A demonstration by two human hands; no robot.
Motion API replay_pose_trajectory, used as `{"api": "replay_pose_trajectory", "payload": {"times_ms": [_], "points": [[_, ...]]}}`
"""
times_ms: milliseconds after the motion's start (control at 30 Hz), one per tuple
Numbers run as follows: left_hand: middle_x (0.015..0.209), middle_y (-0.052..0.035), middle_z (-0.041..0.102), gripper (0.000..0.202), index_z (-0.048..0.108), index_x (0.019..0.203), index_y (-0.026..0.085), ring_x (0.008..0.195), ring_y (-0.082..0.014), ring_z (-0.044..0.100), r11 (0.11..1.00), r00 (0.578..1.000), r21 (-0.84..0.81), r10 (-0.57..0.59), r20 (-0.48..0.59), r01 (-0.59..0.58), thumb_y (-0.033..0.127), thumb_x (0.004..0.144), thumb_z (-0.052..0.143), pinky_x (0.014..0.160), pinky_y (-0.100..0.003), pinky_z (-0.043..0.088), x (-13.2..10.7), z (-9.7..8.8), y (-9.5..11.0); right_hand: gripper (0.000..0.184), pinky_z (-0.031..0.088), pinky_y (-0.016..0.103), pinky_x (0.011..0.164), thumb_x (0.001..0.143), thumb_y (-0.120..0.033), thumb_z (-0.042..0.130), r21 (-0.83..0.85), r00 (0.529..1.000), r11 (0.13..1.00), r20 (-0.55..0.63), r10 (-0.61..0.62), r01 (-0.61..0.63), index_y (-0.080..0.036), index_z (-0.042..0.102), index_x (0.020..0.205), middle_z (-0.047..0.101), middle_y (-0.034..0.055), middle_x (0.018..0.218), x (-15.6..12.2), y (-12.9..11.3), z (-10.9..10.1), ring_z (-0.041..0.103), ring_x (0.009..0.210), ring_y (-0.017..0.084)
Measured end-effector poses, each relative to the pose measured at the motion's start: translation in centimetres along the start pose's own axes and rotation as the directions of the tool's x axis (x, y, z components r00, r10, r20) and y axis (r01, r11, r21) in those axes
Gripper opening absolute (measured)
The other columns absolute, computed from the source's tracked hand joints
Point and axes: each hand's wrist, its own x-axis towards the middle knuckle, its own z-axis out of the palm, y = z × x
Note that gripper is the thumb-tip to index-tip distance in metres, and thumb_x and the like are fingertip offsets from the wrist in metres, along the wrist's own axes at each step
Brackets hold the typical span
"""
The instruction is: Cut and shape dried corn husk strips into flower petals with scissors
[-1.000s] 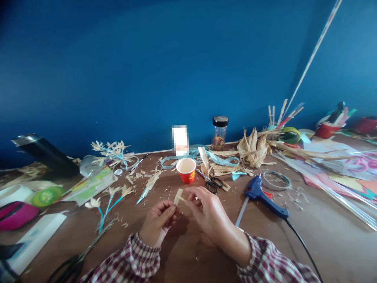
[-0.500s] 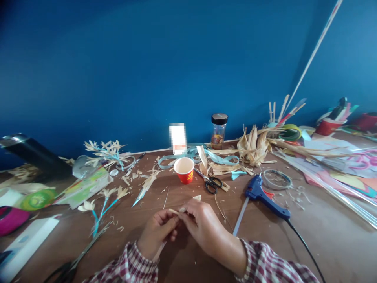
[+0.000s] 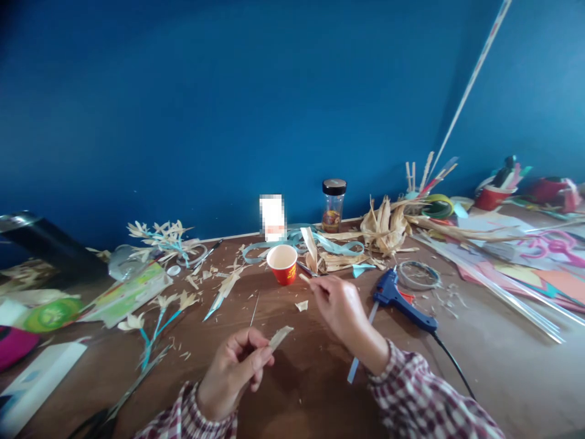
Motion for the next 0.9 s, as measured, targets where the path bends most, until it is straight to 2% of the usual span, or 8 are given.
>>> {"api": "replay_pose_trajectory", "payload": {"times_ms": [67, 167, 233, 400, 600, 767, 900], "points": [[0.054, 0.0022, 0.06, 0.032, 0.055, 0.067, 0.014, 0.036, -0.0024, 0.042, 1.0, 1.0, -0.028, -0.01, -0.018, 0.009, 0.04, 0.062, 0.074, 0.034, -0.014, 0.033, 0.3, -0.2, 0.2, 0.019, 0.044, 0.025, 0.062, 0.087, -0.028, 0.05, 0.047, 0.998, 0.998, -0.055, 0.035, -0.033, -0.018, 0.066, 0.086, 0.067, 0.004, 0.076, 0.3, 0.1, -0.7, 0.06, 0.067, 0.017], [0.053, 0.0048, 0.056, 0.034, 0.055, 0.069, 0.014, 0.036, -0.0028, 0.043, 1.0, 1.0, -0.025, -0.001, -0.03, 0.0, 0.041, 0.06, 0.075, 0.036, -0.014, 0.035, 1.2, -0.6, 0.0, 0.021, 0.04, 0.022, 0.056, 0.089, -0.03, 0.047, 0.141, 0.997, 0.99, 0.072, -0.021, 0.011, -0.018, 0.065, 0.086, 0.063, 0.0008, 0.067, -0.3, -1.1, -0.6, 0.055, 0.06, 0.014], [0.051, 0.0067, 0.052, 0.034, 0.055, 0.069, 0.014, 0.034, -0.0023, 0.041, 0.999, 1.0, 0.024, 0.027, -0.015, -0.027, 0.041, 0.061, 0.074, 0.034, -0.014, 0.034, 1.7, -0.8, -0.4, 0.021, 0.039, 0.022, 0.055, 0.09, -0.028, 0.047, 0.188, 0.985, 0.98, 0.149, -0.086, 0.057, -0.018, 0.064, 0.086, 0.062, 0.0006, 0.068, -1.0, -2.2, -0.1, 0.053, 0.06, 0.013], [0.049, 0.0076, 0.048, 0.034, 0.053, 0.067, 0.015, 0.036, -0.0031, 0.04, 0.993, 0.998, 0.103, 0.045, 0.032, -0.048, 0.042, 0.063, 0.073, 0.035, -0.015, 0.036, 1.8, -1.1, -1.0, 0.016, 0.038, 0.023, 0.059, 0.089, -0.023, 0.049, 0.209, 0.964, 0.972, 0.215, -0.155, 0.109, -0.018, 0.064, 0.084, 0.062, 0.0008, 0.071, -2.1, -3.0, 0.9, 0.054, 0.064, 0.013], [0.054, 0.005, 0.055, 0.032, 0.056, 0.071, 0.016, 0.046, -0.0063, 0.049, 0.992, 0.998, -0.119, 0.021, -0.064, -0.029, 0.037, 0.06, 0.078, 0.043, -0.017, 0.042, 1.7, -0.9, -0.6, 0.013, 0.041, 0.022, 0.064, 0.087, -0.018, 0.052, 0.234, 0.955, 0.969, 0.259, -0.144, 0.082, -0.02, 0.065, 0.084, 0.067, 0.0015, 0.078, -2.3, -2.7, 1.4, 0.059, 0.07, 0.014], [0.079, -0.0033, 0.068, 0.033, 0.06, 0.074, 0.015, 0.066, -0.0123, 0.062, 0.961, 0.996, -0.278, -0.031, -0.081, 0.007, 0.032, 0.056, 0.082, 0.056, -0.022, 0.05, 2.0, -0.7, -0.2, 0.018, 0.043, 0.023, 0.069, 0.085, -0.013, 0.052, 0.264, 0.931, 0.954, 0.289, -0.221, 0.145, -0.021, 0.066, 0.092, 0.067, 0.0025, 0.086, -2.9, -3.0, 2.0, 0.06, 0.078, 0.015], [0.068, 0.0007, 0.066, 0.032, 0.062, 0.076, 0.015, 0.056, -0.0086, 0.059, 0.963, 0.992, -0.267, -0.014, -0.123, -0.02, 0.031, 0.056, 0.082, 0.053, -0.019, 0.048, 2.0, -0.6, -0.4, 0.02, 0.043, 0.023, 0.07, 0.084, -0.01, 0.051, 0.275, 0.933, 0.947, 0.266, -0.241, 0.166, -0.022, 0.066, 0.091, 0.063, 0.003, 0.086, -2.8, -3.1, 1.9, 0.058, 0.079, 0.014]]}}
